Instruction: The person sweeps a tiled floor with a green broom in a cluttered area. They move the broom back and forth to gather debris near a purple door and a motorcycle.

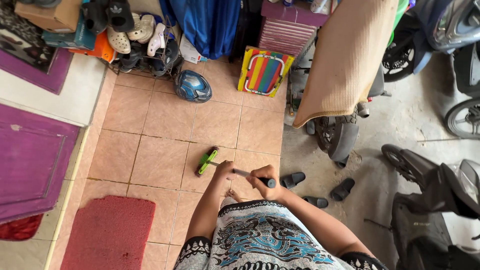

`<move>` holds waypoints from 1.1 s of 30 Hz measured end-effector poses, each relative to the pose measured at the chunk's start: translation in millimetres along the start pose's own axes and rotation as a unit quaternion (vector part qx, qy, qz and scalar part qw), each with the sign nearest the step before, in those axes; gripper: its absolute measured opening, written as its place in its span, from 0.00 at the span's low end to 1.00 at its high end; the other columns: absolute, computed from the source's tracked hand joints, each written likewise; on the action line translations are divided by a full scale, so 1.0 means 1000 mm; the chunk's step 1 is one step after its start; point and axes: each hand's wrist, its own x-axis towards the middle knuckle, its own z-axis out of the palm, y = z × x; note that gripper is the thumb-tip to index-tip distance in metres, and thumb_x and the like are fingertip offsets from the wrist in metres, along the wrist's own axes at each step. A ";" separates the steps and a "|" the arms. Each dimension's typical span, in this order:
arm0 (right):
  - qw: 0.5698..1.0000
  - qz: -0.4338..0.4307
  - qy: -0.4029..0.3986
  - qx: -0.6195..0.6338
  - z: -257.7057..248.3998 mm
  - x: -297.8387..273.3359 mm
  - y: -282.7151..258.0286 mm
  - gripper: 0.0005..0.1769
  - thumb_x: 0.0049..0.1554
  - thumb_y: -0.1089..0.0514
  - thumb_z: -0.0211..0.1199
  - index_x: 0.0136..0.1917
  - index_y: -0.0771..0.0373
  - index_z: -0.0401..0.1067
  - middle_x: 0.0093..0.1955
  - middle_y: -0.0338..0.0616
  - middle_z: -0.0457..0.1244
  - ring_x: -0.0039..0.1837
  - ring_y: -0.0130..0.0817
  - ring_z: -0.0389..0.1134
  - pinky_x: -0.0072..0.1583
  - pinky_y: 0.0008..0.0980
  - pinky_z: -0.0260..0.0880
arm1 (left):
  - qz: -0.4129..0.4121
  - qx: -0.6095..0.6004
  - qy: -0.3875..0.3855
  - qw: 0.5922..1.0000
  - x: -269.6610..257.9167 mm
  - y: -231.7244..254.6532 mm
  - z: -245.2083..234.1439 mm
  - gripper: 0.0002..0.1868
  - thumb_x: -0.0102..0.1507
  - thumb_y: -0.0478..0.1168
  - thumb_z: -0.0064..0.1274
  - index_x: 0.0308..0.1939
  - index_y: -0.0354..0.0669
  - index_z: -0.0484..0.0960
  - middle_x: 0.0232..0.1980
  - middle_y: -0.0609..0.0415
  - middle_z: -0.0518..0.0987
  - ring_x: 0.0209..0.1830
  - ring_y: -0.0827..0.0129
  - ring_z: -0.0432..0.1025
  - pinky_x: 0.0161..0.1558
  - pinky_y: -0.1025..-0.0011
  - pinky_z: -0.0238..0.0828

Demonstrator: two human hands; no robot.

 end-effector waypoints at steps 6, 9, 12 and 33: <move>0.996 0.002 0.086 0.018 -0.009 -0.011 0.027 0.17 0.58 0.66 0.57 0.28 0.69 0.70 0.25 0.47 0.64 0.27 0.30 0.63 0.31 0.31 0.60 | -0.015 0.052 0.066 0.996 0.004 0.011 -0.003 0.17 0.49 0.39 0.64 0.41 0.44 0.81 0.43 0.46 0.83 0.48 0.56 0.79 0.47 0.61 0.78; 0.994 0.034 0.098 0.031 -0.023 -0.018 0.042 0.18 0.59 0.66 0.57 0.28 0.69 0.70 0.25 0.45 0.63 0.28 0.27 0.62 0.33 0.30 0.60 | -0.039 0.050 0.120 0.991 0.002 0.027 0.006 0.27 0.46 0.42 0.70 0.48 0.47 0.78 0.50 0.48 0.80 0.55 0.57 0.76 0.52 0.61 0.75; 0.988 0.050 0.130 0.070 -0.042 -0.011 0.056 0.20 0.59 0.65 0.58 0.26 0.68 0.67 0.24 0.42 0.62 0.28 0.25 0.60 0.33 0.30 0.60 | -0.080 0.032 0.126 0.988 0.018 0.043 -0.004 0.24 0.52 0.44 0.67 0.51 0.50 0.79 0.53 0.49 0.81 0.58 0.57 0.76 0.55 0.60 0.75; 0.996 -0.064 -0.014 -0.065 -0.136 -0.081 -0.052 0.17 0.54 0.68 0.64 0.25 0.65 0.66 0.22 0.45 0.58 0.23 0.35 0.53 0.33 0.38 0.51 | 0.177 -0.149 0.216 0.949 0.050 0.216 0.096 0.08 0.58 0.50 0.59 0.38 0.58 0.85 0.43 0.58 0.84 0.48 0.60 0.78 0.48 0.60 0.74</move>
